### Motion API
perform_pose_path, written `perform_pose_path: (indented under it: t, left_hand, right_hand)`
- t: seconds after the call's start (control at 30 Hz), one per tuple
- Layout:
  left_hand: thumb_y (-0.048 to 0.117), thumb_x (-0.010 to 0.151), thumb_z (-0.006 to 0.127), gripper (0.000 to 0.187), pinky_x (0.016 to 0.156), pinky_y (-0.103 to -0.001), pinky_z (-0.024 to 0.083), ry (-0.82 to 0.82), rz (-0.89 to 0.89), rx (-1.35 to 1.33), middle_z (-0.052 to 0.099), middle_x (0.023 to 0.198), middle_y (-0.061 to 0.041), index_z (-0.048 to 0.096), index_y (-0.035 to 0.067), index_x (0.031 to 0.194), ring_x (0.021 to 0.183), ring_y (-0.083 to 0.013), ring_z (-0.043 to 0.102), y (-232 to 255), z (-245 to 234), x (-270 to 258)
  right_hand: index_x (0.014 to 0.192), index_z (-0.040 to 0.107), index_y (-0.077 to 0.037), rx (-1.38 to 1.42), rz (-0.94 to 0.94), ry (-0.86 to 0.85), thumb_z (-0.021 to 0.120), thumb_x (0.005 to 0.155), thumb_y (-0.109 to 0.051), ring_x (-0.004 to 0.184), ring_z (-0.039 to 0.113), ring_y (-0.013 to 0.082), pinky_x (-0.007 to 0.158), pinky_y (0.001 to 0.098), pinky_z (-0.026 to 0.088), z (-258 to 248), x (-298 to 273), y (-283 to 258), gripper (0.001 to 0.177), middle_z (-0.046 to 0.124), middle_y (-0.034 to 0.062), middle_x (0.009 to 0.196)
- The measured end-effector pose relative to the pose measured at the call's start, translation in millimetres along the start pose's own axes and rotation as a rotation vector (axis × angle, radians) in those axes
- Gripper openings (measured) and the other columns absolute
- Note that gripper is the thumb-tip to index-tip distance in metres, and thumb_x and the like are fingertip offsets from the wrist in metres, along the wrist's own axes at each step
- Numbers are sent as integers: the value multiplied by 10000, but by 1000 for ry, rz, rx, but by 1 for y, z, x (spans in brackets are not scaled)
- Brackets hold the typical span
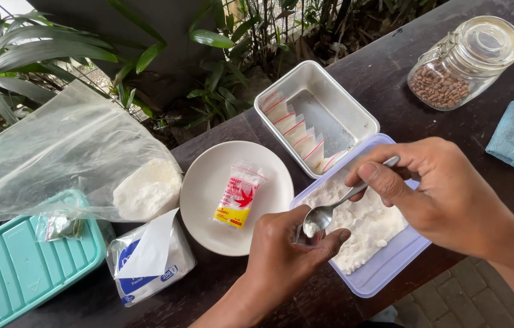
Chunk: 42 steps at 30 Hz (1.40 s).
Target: Packaging white powder into small plastic bags using a spoon.
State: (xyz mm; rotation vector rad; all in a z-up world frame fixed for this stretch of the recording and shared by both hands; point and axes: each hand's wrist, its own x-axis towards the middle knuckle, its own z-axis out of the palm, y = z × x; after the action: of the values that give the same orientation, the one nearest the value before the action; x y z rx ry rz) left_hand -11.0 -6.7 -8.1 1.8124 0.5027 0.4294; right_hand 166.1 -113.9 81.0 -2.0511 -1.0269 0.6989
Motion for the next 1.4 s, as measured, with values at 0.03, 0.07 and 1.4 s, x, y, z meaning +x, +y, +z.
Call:
perform_pose_path:
  t: [0.03,0.07,1.4]
  left_hand:
    - [255,819,886,364,419,-284,398,5,0,-1,524,548,35,582,107,686,572,-69,375,0,0,0]
    - [282,821,873,316,442,-266,442,-14,-37,-36,540,597,34,631,96,738,586,-51,437,-1,1,0]
    - [-191,763,250,581,1068,-397,535,-206,52,-383,636,1419,-252,455,23,1263,1275,-394,699,2,-9,8]
  right_hand:
    - [850,898,-124,-2,-3,-3,623,920,-386,528,558,118,561,268,466,2,-2,-1,386,775,3,635]
    - [869,867,-119,-52,-146,26,587,941,-370,613,686,97,600,244,520,4,-5,-2,382,815,-10,703]
    - [1043,769,-115,-417,-343,162,651,964,-195,882,771,205,684,380,570,25,0,98,163,813,-13,996]
